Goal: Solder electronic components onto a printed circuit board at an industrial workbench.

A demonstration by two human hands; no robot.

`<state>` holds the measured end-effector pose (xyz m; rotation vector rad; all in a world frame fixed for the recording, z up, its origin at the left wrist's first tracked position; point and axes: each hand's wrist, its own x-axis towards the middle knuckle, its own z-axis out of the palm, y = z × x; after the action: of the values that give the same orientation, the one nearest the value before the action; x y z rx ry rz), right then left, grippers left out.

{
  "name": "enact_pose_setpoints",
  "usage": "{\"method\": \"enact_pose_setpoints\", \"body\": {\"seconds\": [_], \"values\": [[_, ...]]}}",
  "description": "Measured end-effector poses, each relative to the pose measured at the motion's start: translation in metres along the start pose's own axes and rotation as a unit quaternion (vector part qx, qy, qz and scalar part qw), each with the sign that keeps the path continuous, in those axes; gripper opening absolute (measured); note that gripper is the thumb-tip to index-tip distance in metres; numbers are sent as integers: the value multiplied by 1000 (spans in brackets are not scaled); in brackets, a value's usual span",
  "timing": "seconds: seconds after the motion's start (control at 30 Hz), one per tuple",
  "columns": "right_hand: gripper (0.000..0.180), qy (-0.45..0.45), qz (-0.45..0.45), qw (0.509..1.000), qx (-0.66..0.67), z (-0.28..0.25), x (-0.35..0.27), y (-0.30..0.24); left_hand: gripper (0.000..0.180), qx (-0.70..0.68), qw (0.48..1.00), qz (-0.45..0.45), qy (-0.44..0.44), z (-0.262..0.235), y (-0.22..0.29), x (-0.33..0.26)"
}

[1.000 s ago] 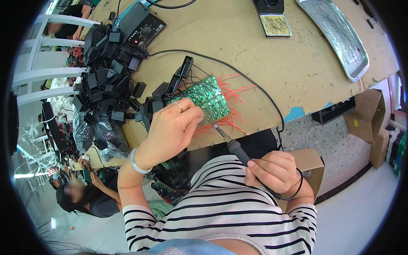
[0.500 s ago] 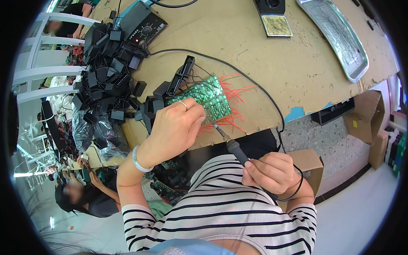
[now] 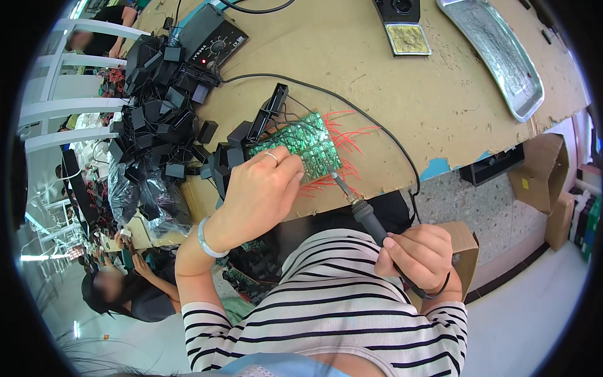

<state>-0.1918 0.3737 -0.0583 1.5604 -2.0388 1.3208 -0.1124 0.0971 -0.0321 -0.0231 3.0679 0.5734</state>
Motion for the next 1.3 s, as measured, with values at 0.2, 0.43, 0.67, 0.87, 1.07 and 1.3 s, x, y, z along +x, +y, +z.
{"method": "enact_pose_setpoints", "body": {"seconds": [0.2,0.43,0.67,0.87,1.07,1.3], "values": [[15,17,-8,1000,13,4,4,0,17,52,998,-35,-5,-5,8,-6],[13,52,27,997,-51,1,-10,4,8,21,933,-212,289,-26,-34,-27],[7,36,33,999,-19,8,2,8,18,209,876,-339,273,2,-121,-94],[7,30,18,999,-13,11,9,0,28,265,836,-414,245,8,-135,-90],[8,37,18,999,-27,11,8,-1,12,107,871,-357,320,6,-112,-96],[8,25,7,1000,-12,11,10,0,9,-92,846,-323,414,22,-118,-120]]}}
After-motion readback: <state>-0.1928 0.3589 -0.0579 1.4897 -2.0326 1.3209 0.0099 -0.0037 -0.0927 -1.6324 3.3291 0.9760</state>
